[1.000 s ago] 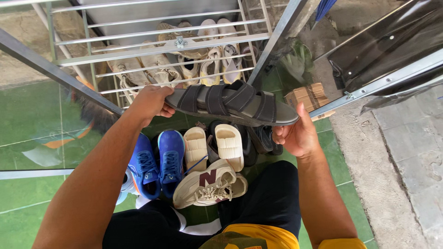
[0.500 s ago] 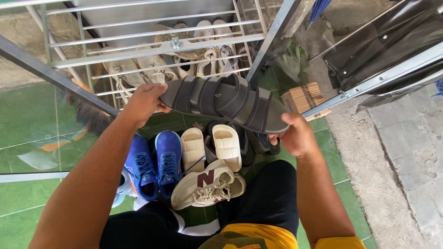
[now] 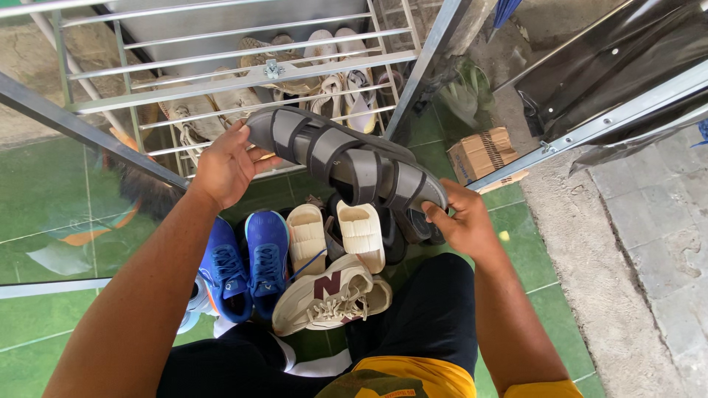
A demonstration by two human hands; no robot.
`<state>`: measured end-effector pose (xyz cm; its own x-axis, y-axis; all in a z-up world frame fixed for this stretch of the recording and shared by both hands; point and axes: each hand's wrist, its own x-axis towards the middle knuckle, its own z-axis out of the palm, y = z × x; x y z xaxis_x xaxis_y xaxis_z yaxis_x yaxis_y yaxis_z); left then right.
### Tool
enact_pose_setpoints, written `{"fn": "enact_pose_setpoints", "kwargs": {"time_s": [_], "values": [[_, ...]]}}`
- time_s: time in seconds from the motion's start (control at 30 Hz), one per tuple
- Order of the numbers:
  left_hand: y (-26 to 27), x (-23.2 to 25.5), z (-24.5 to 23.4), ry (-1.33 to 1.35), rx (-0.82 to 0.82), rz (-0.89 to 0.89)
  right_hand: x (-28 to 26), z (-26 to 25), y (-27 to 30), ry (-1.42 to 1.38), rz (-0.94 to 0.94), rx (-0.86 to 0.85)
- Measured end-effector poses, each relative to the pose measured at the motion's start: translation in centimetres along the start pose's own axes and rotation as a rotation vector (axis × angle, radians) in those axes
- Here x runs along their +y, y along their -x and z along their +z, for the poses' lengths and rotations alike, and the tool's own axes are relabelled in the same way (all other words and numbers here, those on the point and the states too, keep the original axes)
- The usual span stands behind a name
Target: The person removes multiple pairs of shoes from a metal shoe rack and places them on the floor. They then use a small brush to sweep the empty shelves and brush the soles of the shoes.
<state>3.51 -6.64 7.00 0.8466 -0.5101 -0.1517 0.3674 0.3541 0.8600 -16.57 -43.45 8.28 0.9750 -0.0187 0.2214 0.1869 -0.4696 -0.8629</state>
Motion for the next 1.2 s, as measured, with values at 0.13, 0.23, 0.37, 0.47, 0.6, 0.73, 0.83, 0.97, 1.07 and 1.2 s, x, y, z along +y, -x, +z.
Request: {"fn": "enact_pose_setpoints", "kwargs": {"time_s": [0.13,0.23,0.37,0.47,0.6,0.73,0.83,0.97,1.07,1.2], "values": [[-0.6,-0.5,0.2,0.063,0.015,0.074,-1.4,-0.1,-0.1,0.109,-0.156,0.046],[-1.1,-1.1,-0.1,0.155,0.033,0.127,-2.2,-0.1,-0.1,0.157,-0.180,0.055],[-1.1,-1.1,-0.4,0.201,-0.009,0.212,-2.9,0.1,-0.3,0.200,-0.186,0.063],[-0.9,-0.9,-0.1,0.169,-0.010,0.245,-2.9,0.3,-0.2,0.232,-0.170,0.085],[-0.6,-0.6,0.6,0.180,-0.035,0.290,-2.7,0.4,0.0,0.246,-0.210,0.106],[-0.5,-0.4,0.8,0.196,-0.049,0.314,-2.3,0.8,0.2,0.248,-0.199,0.126],[-0.4,-0.6,0.9,0.191,-0.036,0.305,-2.1,1.2,0.3,0.272,-0.166,0.167],[-0.4,-0.9,1.0,0.173,-0.038,0.305,-1.7,1.4,0.3,0.363,-0.208,0.193],[-0.3,-0.9,1.1,0.177,-0.053,0.316,-1.4,1.6,0.5,0.352,-0.175,0.194],[-0.6,-1.6,1.0,0.138,-0.073,0.319,-0.9,2.0,0.6,0.326,-0.165,0.210]]}}
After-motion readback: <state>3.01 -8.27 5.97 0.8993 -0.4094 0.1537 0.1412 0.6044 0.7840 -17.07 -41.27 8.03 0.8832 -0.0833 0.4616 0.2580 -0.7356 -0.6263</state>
